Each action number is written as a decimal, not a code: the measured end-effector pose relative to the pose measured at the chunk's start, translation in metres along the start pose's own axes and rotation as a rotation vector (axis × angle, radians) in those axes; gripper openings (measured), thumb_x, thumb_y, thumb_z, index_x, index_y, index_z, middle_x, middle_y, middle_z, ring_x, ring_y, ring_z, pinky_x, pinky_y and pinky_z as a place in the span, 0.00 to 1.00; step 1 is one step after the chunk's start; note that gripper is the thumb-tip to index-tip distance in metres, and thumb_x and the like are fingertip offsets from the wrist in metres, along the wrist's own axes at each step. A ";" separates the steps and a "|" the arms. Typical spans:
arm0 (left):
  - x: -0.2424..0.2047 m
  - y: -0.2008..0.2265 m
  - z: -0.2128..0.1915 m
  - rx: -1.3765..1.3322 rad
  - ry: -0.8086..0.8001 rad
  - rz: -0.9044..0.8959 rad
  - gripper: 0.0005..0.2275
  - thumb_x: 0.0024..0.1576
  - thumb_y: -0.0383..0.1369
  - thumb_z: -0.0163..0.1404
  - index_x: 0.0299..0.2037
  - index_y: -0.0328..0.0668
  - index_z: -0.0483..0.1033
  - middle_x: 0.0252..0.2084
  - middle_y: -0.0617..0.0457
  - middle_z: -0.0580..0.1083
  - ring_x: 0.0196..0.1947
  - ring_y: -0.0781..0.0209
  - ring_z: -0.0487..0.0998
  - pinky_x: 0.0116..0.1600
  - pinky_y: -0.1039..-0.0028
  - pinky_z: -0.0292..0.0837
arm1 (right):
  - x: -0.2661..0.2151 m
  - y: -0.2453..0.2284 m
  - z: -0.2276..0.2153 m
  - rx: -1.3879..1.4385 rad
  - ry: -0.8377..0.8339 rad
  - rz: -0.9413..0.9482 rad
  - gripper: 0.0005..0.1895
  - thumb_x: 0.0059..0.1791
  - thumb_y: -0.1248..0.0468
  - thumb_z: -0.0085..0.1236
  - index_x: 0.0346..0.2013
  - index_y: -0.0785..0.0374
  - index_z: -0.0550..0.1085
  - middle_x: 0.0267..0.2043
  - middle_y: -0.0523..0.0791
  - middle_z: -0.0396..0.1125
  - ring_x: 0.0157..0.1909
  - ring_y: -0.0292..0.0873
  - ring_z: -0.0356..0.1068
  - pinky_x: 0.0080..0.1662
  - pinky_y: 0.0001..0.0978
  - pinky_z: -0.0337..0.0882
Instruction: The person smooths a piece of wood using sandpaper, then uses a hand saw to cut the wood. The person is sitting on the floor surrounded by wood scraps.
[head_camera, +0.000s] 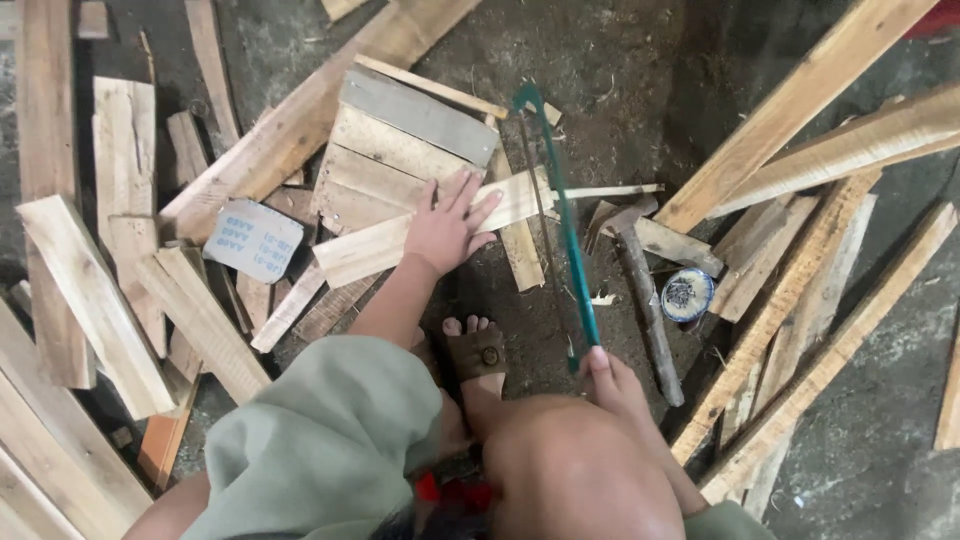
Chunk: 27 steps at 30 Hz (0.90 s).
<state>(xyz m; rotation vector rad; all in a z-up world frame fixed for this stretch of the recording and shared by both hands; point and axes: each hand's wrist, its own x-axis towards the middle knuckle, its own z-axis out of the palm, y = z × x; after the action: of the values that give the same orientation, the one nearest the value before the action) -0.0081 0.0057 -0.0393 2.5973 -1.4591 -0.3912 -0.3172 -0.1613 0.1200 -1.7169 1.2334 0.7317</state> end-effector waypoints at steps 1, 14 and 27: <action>0.000 0.000 0.001 0.003 0.035 0.019 0.29 0.63 0.60 0.38 0.75 0.75 0.53 0.79 0.51 0.48 0.79 0.55 0.47 0.74 0.40 0.44 | -0.005 -0.007 -0.005 0.116 -0.028 0.017 0.31 0.58 0.37 0.29 0.35 0.52 0.76 0.18 0.45 0.63 0.26 0.48 0.68 0.37 0.41 0.70; -0.001 0.002 0.015 -0.011 0.132 0.003 0.28 0.62 0.60 0.41 0.73 0.74 0.58 0.78 0.51 0.53 0.79 0.54 0.48 0.75 0.44 0.45 | 0.009 0.001 -0.006 -0.026 0.015 -0.033 0.28 0.56 0.38 0.36 0.33 0.50 0.78 0.15 0.46 0.66 0.26 0.51 0.71 0.38 0.43 0.72; 0.001 0.005 -0.002 -0.014 0.103 0.001 0.31 0.59 0.52 0.51 0.74 0.72 0.55 0.78 0.49 0.53 0.78 0.52 0.49 0.76 0.52 0.49 | 0.007 0.018 -0.020 0.509 -0.063 -0.221 0.24 0.60 0.54 0.38 0.38 0.72 0.74 0.12 0.43 0.50 0.13 0.38 0.55 0.19 0.28 0.58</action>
<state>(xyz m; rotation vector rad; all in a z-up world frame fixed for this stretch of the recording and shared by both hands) -0.0111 0.0028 -0.0365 2.5645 -1.4196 -0.2621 -0.3325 -0.1842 0.1175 -1.3652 1.0530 0.3011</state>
